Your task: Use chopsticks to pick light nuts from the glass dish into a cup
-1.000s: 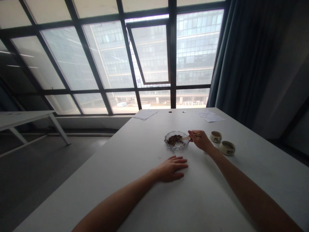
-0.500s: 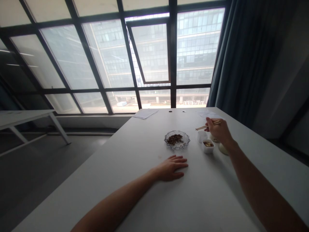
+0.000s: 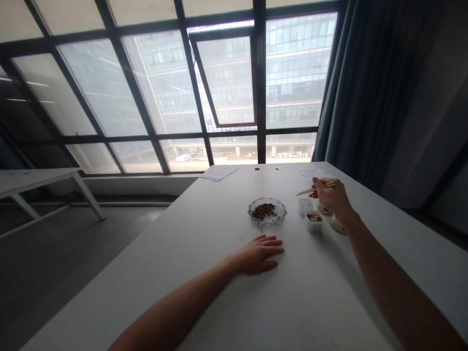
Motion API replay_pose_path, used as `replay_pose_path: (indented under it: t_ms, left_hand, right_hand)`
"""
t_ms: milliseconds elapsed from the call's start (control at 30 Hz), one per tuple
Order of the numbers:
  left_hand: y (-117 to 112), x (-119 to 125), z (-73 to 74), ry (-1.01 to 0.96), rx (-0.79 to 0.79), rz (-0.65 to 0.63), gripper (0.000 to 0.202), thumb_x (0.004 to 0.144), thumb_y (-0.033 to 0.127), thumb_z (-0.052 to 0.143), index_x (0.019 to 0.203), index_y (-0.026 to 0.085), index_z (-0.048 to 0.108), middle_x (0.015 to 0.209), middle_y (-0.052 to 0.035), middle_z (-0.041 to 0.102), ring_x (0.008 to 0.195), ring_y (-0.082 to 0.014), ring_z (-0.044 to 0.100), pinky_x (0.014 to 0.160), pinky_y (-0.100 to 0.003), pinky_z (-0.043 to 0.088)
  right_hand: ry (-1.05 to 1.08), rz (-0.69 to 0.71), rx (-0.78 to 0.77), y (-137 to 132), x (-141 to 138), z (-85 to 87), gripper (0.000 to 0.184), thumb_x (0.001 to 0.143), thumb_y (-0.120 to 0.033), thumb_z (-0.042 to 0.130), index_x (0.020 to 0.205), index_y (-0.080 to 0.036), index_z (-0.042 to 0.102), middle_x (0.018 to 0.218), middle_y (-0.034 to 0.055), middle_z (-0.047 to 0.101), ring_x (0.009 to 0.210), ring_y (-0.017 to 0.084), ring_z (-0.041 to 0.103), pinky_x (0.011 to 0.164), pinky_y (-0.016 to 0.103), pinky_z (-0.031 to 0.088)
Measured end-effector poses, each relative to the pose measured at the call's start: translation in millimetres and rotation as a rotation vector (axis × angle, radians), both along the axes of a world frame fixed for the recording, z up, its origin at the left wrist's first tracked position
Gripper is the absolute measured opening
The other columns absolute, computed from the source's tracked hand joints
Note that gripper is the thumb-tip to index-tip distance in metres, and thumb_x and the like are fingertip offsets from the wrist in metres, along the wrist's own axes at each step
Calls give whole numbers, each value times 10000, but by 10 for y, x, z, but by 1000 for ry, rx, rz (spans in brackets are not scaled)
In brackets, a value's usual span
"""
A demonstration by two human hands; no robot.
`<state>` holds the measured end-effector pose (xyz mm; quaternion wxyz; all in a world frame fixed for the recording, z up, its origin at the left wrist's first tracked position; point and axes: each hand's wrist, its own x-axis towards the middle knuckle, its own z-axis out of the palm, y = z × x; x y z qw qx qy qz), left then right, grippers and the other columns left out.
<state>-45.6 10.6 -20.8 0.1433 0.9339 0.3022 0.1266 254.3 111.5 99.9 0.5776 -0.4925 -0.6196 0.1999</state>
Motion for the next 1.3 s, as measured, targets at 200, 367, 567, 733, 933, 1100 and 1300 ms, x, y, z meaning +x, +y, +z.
replay_pose_path:
  t_ms: [200, 367, 567, 733, 933, 1100, 1300]
  left_hand:
    - [-3, 2, 3, 3, -1, 3, 541, 1004, 456, 575, 1523, 332, 488, 1615, -16, 426, 1519, -273, 348, 1272, -471, 221]
    - [1, 1, 1, 2, -2, 7, 543, 999, 450, 585, 1521, 334, 489, 1614, -16, 427, 1521, -274, 345, 1271, -478, 223]
    - [-3, -9, 11, 0, 5, 1, 543, 1001, 446, 586, 1522, 329, 487, 1614, -20, 427, 1520, -276, 346, 1271, -477, 223]
    - [2, -7, 3, 6, 2, 0, 548, 1000, 451, 588, 1525, 331, 484, 1616, -20, 422, 1523, -272, 341, 1273, -477, 218]
    - [-7, -6, 12, 7, 4, 3, 553, 996, 447, 591, 1527, 340, 479, 1616, -13, 423, 1522, -279, 344, 1272, -483, 224]
    - [-17, -2, 8, 5, 3, 7, 551, 1000, 456, 581, 1529, 341, 478, 1614, -16, 427, 1520, -286, 347, 1271, -486, 224]
    - [-4, -2, -8, 3, 4, 1, 546, 1001, 461, 575, 1525, 335, 486, 1614, -16, 428, 1521, -275, 345, 1273, -473, 229]
  right_hand:
    - [26, 290, -96, -42, -317, -166, 589, 779, -739, 710, 726, -153, 693, 678, 87, 727, 579, 239, 751, 519, 286, 617]
    - [-102, 428, -149, 18, -504, -438, 533, 845, -672, 678, 715, -155, 691, 640, 86, 728, 587, 253, 749, 546, 306, 615]
    - [-188, 428, -132, 66, -533, -572, 511, 917, -630, 596, 700, -175, 678, 631, 82, 733, 584, 246, 741, 550, 304, 599]
    - [-170, 330, -98, 90, -556, -606, 503, 943, -603, 570, 679, -190, 684, 641, 91, 741, 565, 238, 737, 544, 302, 598]
    - [-152, 319, -87, -1, -557, -448, 528, 922, -631, 595, 664, -177, 678, 643, 98, 738, 570, 249, 745, 522, 297, 597]
    - [-80, 230, -25, -85, -401, -185, 552, 891, -672, 625, 709, -158, 707, 686, 112, 750, 594, 261, 758, 515, 297, 600]
    - [-133, -41, 51, -66, -2, 32, 517, 925, -632, 598, 707, -176, 706, 671, 108, 752, 585, 255, 757, 510, 300, 599]
